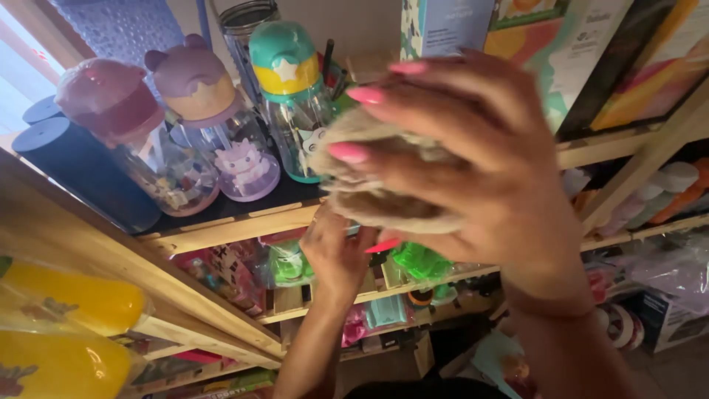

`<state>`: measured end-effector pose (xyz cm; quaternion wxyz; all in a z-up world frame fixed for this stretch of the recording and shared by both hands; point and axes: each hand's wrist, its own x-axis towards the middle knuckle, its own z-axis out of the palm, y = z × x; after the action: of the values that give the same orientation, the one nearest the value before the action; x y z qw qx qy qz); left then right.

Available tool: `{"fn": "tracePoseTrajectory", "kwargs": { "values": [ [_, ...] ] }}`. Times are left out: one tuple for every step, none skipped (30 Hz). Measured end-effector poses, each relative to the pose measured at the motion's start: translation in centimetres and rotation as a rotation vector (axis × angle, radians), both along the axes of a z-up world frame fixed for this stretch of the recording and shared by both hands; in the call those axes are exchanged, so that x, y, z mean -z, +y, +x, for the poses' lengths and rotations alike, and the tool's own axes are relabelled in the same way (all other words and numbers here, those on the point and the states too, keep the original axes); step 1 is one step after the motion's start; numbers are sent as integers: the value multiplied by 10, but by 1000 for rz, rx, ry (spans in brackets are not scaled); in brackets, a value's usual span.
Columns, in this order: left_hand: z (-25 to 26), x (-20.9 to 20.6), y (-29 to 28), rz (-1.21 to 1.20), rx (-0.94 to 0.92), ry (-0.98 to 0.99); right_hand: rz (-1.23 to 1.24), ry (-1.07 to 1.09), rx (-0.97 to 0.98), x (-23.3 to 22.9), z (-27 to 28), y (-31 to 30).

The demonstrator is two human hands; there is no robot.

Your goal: Cleaning and dusting boxed items on shelves using a cloth

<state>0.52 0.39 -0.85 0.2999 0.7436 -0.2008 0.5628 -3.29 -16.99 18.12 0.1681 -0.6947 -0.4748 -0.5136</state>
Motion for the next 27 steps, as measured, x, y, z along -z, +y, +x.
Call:
{"fn": "tracePoseTrajectory", "kwargs": {
  "values": [
    [2, 1, 2, -43, 48, 13, -67, -49, 36, 4, 7, 0],
    [4, 3, 4, -85, 96, 27, -135, -100, 71, 7, 15, 0],
    [3, -1, 3, -87, 98, 30, -137, -97, 74, 7, 16, -4],
    [1, -4, 3, -69, 121, 30, -114, -58, 42, 6, 17, -8],
    [0, -8, 3, -48, 143, 30, -86, -22, 10, 5, 19, -11],
    [-2, -13, 2, -47, 144, 32, -85, -20, 12, 3, 20, -16],
    [-4, -17, 1, -40, 167, 14, -74, -13, 33, 2, 20, -21],
    [-6, -22, -1, -33, 189, -4, -63, -6, 54, 1, 21, -26],
    [-5, -18, 0, -29, 195, -3, -60, -6, 60, 5, 29, -34],
    [-4, -14, 1, -42, 187, 3, -40, 22, 60, 9, 37, -42],
    [-3, -10, 2, -56, 176, 10, -21, 51, 57, 13, 45, -50],
    [-8, -7, 4, -54, 180, 10, -19, 51, 61, 21, 36, -44],
    [-11, -6, 6, -121, 194, 43, 226, 50, 56, 28, 30, -36],
    [-15, -4, 8, -188, 208, 76, 472, 52, 49, 35, 23, -28],
    [-19, -8, 6, -188, 205, 67, 471, 45, 43, 36, 24, -22],
    [-23, -12, 5, -257, 276, 100, 481, -13, -281, 39, 26, -15],
    [-30, -13, 4, -330, 342, 142, 485, -60, -609, 43, 27, -8],
    [-27, -6, 7, -334, 332, 142, 483, -55, -618, 47, 27, 4],
    [-27, 3, 9, -360, 402, 184, 480, -149, -377, 53, 24, 17],
    [-27, 12, 12, -387, 472, 226, 466, -241, -131, 60, 21, 29],
    [-32, 5, 11, -391, 469, 237, 466, -229, -129, 65, 22, 28],
    [-37, -2, 9, -465, 577, 284, 390, -208, -27, 69, 22, 28],
    [-38, -12, 9, -539, 683, 314, 310, -201, 65, 69, 25, 30],
    [-41, -10, 8, -543, 678, 308, 307, -203, 57, 78, 20, 27],
    [-43, -9, 9, -628, 828, 324, 244, -188, 117, 86, 16, 25],
    [-44, -8, 10, -712, 979, 340, 182, -174, 177, 94, 13, 23],
    [-46, -13, 10, -719, 974, 338, 177, -171, 172, 100, 7, 21]
  ]
}}
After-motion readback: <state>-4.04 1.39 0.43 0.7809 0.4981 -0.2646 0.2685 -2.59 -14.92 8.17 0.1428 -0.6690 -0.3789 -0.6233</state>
